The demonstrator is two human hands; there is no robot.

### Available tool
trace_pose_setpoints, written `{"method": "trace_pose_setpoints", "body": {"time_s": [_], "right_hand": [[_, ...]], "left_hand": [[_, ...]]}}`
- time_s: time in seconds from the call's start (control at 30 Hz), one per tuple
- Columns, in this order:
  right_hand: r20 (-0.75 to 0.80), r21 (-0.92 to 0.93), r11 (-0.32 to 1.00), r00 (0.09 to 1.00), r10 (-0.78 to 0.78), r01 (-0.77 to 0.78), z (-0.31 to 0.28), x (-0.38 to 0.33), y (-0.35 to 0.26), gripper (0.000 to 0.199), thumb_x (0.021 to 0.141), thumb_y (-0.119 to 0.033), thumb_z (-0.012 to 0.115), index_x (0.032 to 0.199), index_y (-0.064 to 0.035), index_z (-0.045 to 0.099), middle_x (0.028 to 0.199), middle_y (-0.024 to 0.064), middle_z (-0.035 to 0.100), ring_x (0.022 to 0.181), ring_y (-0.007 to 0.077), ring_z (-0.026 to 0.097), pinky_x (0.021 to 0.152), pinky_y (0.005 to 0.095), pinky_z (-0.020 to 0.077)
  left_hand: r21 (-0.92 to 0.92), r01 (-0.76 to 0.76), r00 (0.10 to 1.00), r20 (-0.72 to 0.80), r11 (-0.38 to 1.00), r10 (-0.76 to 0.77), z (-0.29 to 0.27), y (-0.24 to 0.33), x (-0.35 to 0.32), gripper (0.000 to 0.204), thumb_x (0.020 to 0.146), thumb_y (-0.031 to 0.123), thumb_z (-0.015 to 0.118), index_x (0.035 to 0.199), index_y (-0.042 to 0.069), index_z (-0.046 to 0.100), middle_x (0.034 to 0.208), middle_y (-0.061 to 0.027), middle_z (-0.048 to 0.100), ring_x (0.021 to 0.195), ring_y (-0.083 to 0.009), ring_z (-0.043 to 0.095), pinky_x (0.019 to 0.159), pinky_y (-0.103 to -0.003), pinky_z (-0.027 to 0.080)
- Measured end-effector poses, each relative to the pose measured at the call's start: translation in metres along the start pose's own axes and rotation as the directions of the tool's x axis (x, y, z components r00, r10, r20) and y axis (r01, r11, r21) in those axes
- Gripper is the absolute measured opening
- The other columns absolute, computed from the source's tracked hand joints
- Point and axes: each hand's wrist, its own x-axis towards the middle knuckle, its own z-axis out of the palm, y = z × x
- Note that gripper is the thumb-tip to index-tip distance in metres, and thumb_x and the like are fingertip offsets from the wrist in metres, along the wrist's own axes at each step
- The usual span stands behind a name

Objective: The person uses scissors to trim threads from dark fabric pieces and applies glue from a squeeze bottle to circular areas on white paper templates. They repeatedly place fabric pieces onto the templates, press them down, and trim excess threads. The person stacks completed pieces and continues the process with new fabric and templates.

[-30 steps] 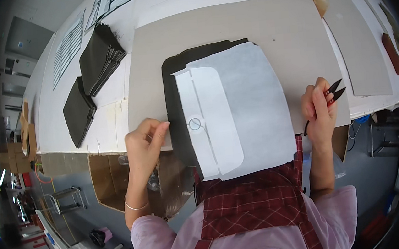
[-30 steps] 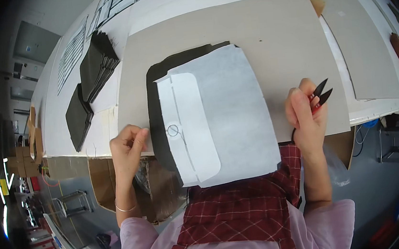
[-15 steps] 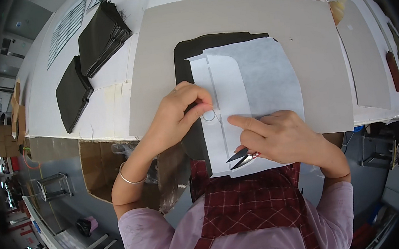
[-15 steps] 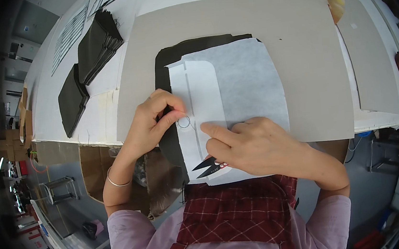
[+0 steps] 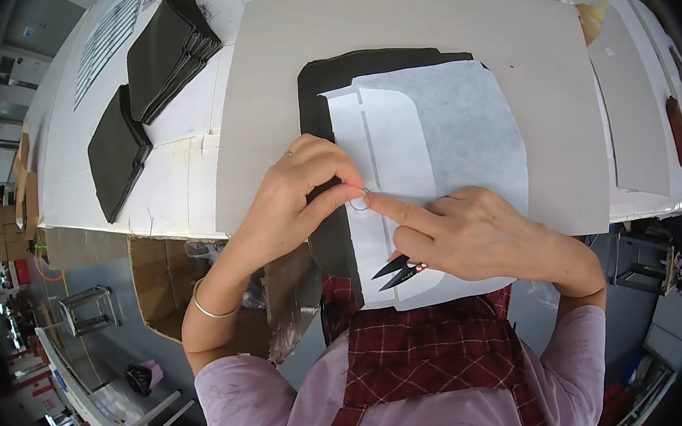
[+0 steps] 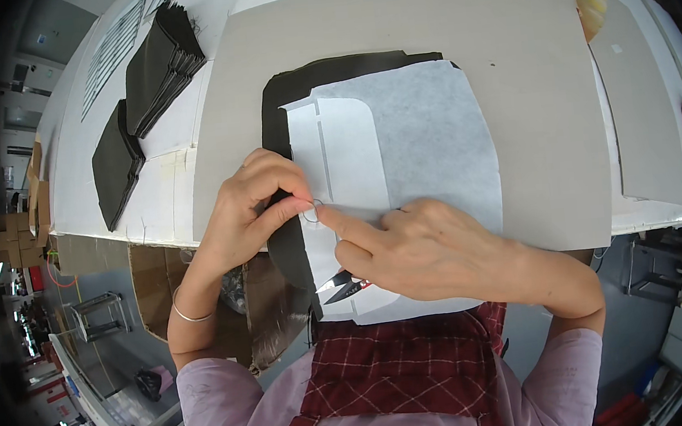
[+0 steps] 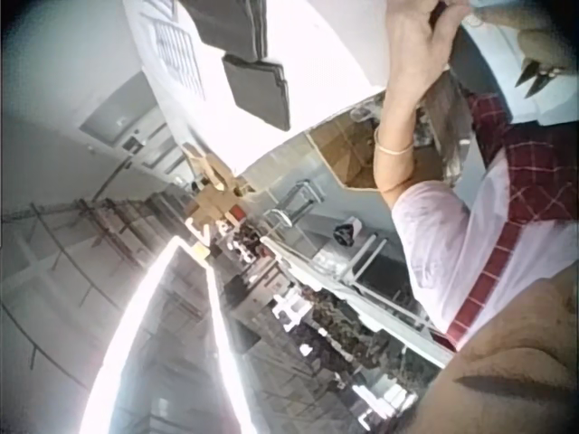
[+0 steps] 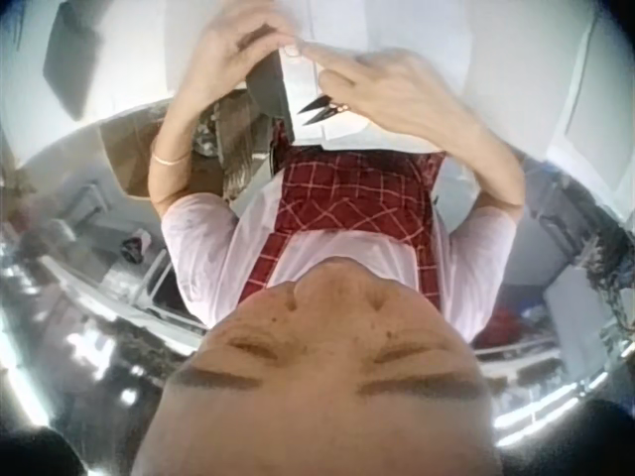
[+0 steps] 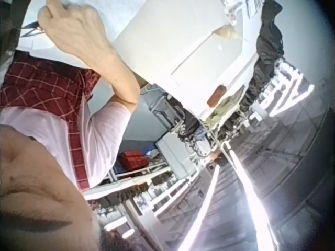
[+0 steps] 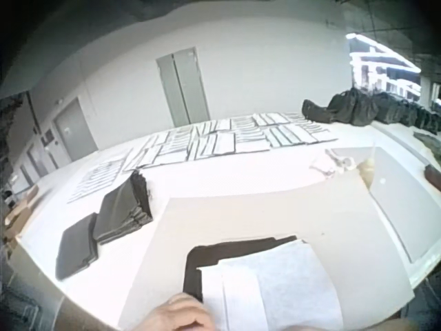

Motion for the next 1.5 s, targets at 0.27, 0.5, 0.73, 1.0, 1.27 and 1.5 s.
{"method": "trace_pose_setpoints", "body": {"time_s": [0.27, 0.5, 0.73, 1.0, 1.27, 1.5], "right_hand": [[0.039, -0.167, 0.986, 0.999, -0.001, 0.007, 0.006, -0.001, -0.005, 0.019, 0.082, -0.02, 0.066, 0.07, -0.0127, 0.053, 0.138, 0.0079, 0.062, 0.046, 0.003, 0.048, 0.041, 0.0203, 0.0392], [-0.014, -0.091, 0.996, 1.0, 0.001, -0.002, 0.012, -0.004, -0.001, 0.02, 0.084, -0.022, 0.066, 0.072, -0.0119, 0.054, 0.138, 0.0097, 0.062, 0.045, 0.0045, 0.049, 0.041, 0.0212, 0.0395], [-0.016, -0.047, 0.999, 1.0, -0.017, 0.016, 0.012, -0.004, 0.0, 0.02, 0.087, -0.022, 0.065, 0.076, -0.0084, 0.055, 0.134, 0.014, 0.064, 0.043, 0.0068, 0.049, 0.041, 0.0226, 0.0396], [-0.043, -0.07, 0.998, 0.999, 0.0, -0.003, 0.015, -0.005, 0.001, 0.021, 0.083, -0.023, 0.068, 0.07, -0.0137, 0.053, 0.139, 0.0062, 0.062, 0.046, 0.002, 0.047, 0.04, 0.0191, 0.0372], [-0.036, -0.089, 0.996, 0.999, 0.003, -0.006, 0.016, -0.005, 0.001, 0.021, 0.084, -0.021, 0.067, 0.07, -0.0138, 0.053, 0.139, 0.0062, 0.062, 0.046, 0.0016, 0.047, 0.04, 0.0186, 0.0365], [-0.047, -0.018, 1.0, 0.999, -0.012, 0.012, 0.016, -0.006, 0.002, 0.023, 0.084, -0.025, 0.067, 0.075, -0.0088, 0.054, 0.133, 0.0126, 0.064, 0.044, 0.006, 0.051, 0.04, 0.0222, 0.0403]], "left_hand": [[-0.336, 0.35, 0.924, -0.028, 0.874, -0.381, 0.015, 0.011, -0.005, 0.005, 0.094, 0.003, 0.066, 0.095, 0.002, 0.061, 0.085, -0.0043, 0.059, 0.076, -0.012, 0.054, 0.071, -0.026, 0.044], [0.036, 0.246, 0.945, -0.232, 0.969, -0.231, -0.013, 0.027, 0.005, 0.012, 0.088, 0.002, 0.07, 0.099, 0.004, 0.066, 0.09, -0.006, 0.061, 0.089, -0.0199, 0.059, 0.08, -0.032, 0.046], [0.502, -0.071, 0.997, 0.055, 0.862, 0.051, -0.006, 0.036, 0.0, 0.023, 0.072, 0.006, 0.079, 0.092, 0.005, 0.07, 0.091, -0.0058, 0.063, 0.099, -0.027, 0.06, 0.083, -0.037, 0.047], [0.271, 0.058, 0.996, 0.049, 0.961, -0.074, -0.006, 0.025, 0.009, 0.011, 0.08, 0.001, 0.073, 0.088, 0.002, 0.064, 0.091, -0.0085, 0.062, 0.1, -0.0293, 0.06, 0.084, -0.039, 0.048], [0.252, 0.079, 0.996, 0.011, 0.964, -0.084, -0.004, 0.028, 0.004, 0.011, 0.082, -0.001, 0.071, 0.09, 0.002, 0.064, 0.092, -0.0126, 0.06, 0.099, -0.0333, 0.058, 0.083, -0.04, 0.05], [0.116, 0.185, 0.983, -0.004, 0.976, -0.185, -0.006, 0.022, 0.002, 0.012, 0.082, 0.0, 0.072, 0.089, 0.0, 0.063, 0.092, -0.0124, 0.06, 0.099, -0.0334, 0.056, 0.083, -0.04, 0.048]]}}
